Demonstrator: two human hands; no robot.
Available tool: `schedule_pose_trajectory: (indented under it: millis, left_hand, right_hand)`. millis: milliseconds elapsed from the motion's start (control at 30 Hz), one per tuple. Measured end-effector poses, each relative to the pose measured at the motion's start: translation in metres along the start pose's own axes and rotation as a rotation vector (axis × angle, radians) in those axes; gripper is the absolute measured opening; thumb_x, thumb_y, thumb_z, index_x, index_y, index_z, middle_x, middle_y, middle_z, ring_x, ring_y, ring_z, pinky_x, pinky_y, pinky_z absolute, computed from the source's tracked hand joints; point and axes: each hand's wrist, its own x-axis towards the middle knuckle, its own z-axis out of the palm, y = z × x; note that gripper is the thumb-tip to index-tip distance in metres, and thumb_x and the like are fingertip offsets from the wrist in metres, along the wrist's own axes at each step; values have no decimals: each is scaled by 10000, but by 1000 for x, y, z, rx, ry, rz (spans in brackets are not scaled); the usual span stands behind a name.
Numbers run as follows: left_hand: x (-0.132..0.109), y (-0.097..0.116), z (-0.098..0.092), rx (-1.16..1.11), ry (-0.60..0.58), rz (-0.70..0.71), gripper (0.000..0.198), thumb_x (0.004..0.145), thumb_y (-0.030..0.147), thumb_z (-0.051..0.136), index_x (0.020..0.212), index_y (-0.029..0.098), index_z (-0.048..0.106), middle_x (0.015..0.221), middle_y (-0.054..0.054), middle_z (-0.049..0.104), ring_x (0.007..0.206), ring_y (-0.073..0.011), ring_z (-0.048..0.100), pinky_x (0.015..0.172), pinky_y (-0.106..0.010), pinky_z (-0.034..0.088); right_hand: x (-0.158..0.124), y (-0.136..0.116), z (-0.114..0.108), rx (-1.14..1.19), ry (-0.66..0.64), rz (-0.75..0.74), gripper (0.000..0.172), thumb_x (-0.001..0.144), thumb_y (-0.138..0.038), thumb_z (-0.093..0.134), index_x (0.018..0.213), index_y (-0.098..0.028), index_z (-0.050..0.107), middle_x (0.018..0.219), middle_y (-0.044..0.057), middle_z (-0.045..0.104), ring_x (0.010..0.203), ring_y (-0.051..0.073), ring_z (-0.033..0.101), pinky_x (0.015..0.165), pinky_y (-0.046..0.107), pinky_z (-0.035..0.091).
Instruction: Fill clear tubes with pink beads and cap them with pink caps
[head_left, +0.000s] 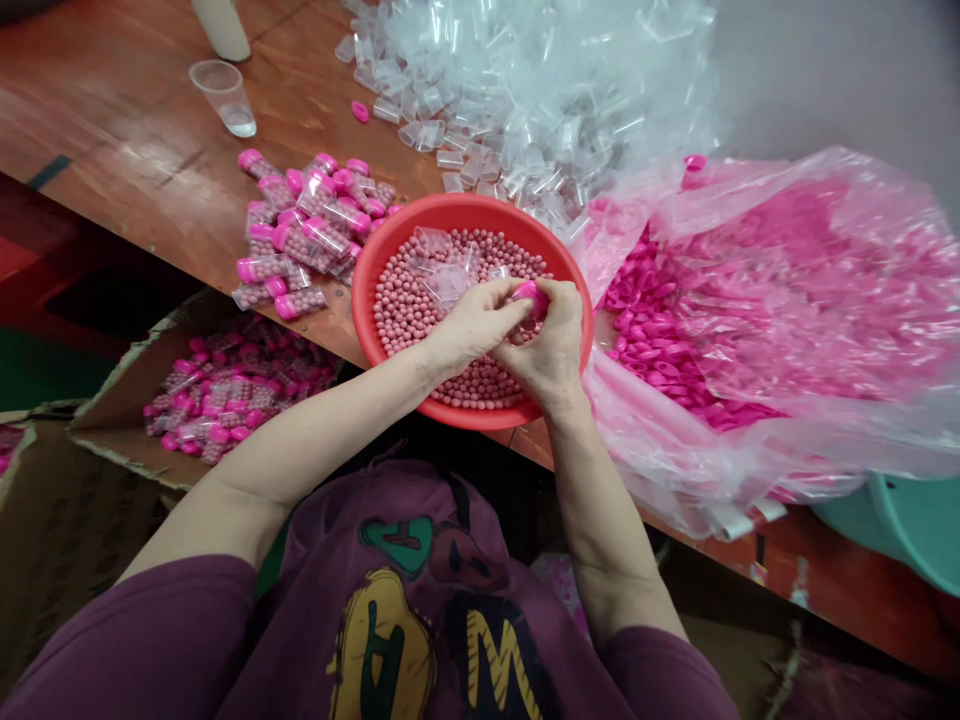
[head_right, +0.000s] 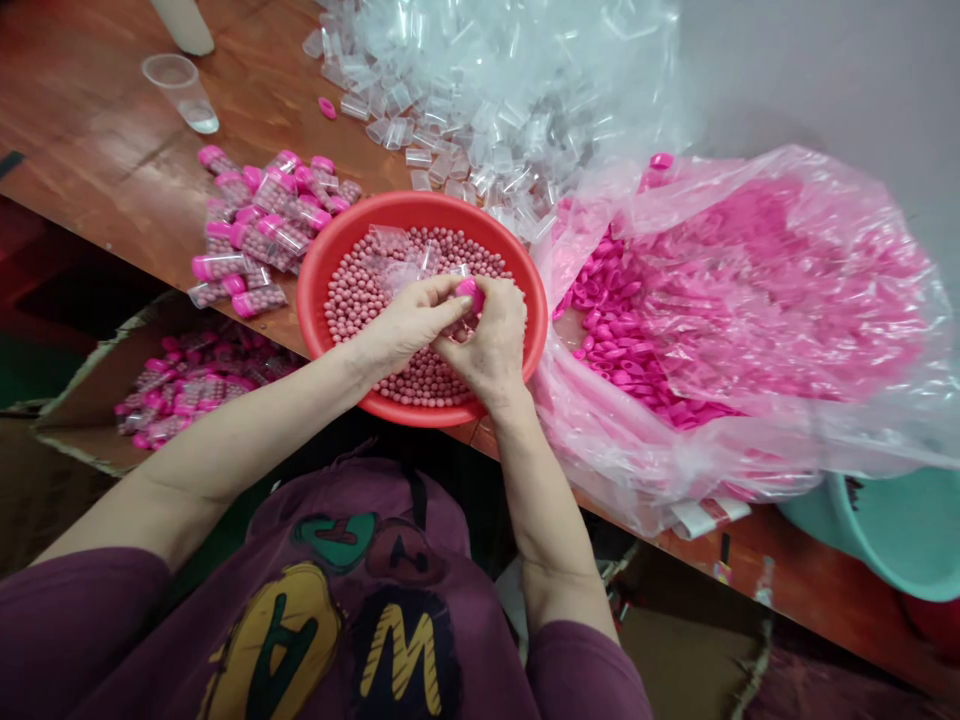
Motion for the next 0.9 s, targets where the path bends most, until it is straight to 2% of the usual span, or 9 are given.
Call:
schedule_pose_trajectory:
  millis: [67,133,200,300,400,533,733,900]
  left_hand:
    - [1,0,0,25,39,28,140,1071,62,637,997,148,718,844,24,659,715,-84,556,739,-205,488]
    - [4,-3,-2,93,74,87,146,1056,44,624,1002,153,705,880,14,670,758,-93,573,769,-204,495]
    - [7,-8,-7,212,113,176,147,1044,41,623,1024,162,703,944,-4,703,842,-113,613,849,-218,514]
    - [9,-18,-13,429,177,313,149,1030,68,646,1079,192,712,1052,-33,745,991,-162,658,992,-275,517]
    - [9,-26,-15,522,201,361,140,1027,102,662,1094,219,699,1093,-45,740,1070,-197,667,1071,-322,507]
    - [10,-31,-11,420,195,308,135,1032,90,653,1060,221,673,1033,-25,716,1023,-179,670,1036,-308,514]
    - [5,-15,-2,224,274,29,193,1063,44,630,932,186,619,839,29,620,779,-116,551,799,-259,449]
    - [-1,-4,6,146,302,-78,231,1095,52,610,906,183,594,801,38,580,745,-97,518,754,-237,431]
  right_hand:
    - [4,-7,-3,-32,-92,81,725,871,-363,760,1517,-128,528,1424,264,673,1323,438,677,1152,657,558]
    - [8,-15,-4,-95,-147,128,764,903,-336,733,1589,-88,505,1507,305,632,1416,478,627,1206,696,512]
    - [10,-21,-3,-137,-149,133,671,954,-303,664,1573,-75,538,1484,308,636,1406,481,614,1218,718,485]
    - [12,-22,1,-124,-86,96,425,1035,-263,511,1419,-131,634,1328,258,692,1276,431,640,1186,706,495]
    - [12,-18,6,-89,-44,71,307,1063,-265,442,1267,-179,656,1195,223,697,1155,408,639,1116,694,519]
    - [10,-12,8,-117,-58,32,269,1041,-264,458,1211,-173,645,1150,224,671,1103,416,619,1059,715,522]
    - [8,-5,13,-159,-152,-2,179,973,-293,575,1116,-200,630,1111,198,648,1076,412,597,1047,732,524]
    - [8,-3,15,-112,-231,20,310,921,-372,697,1165,-188,641,1151,188,669,1127,416,617,1112,737,517]
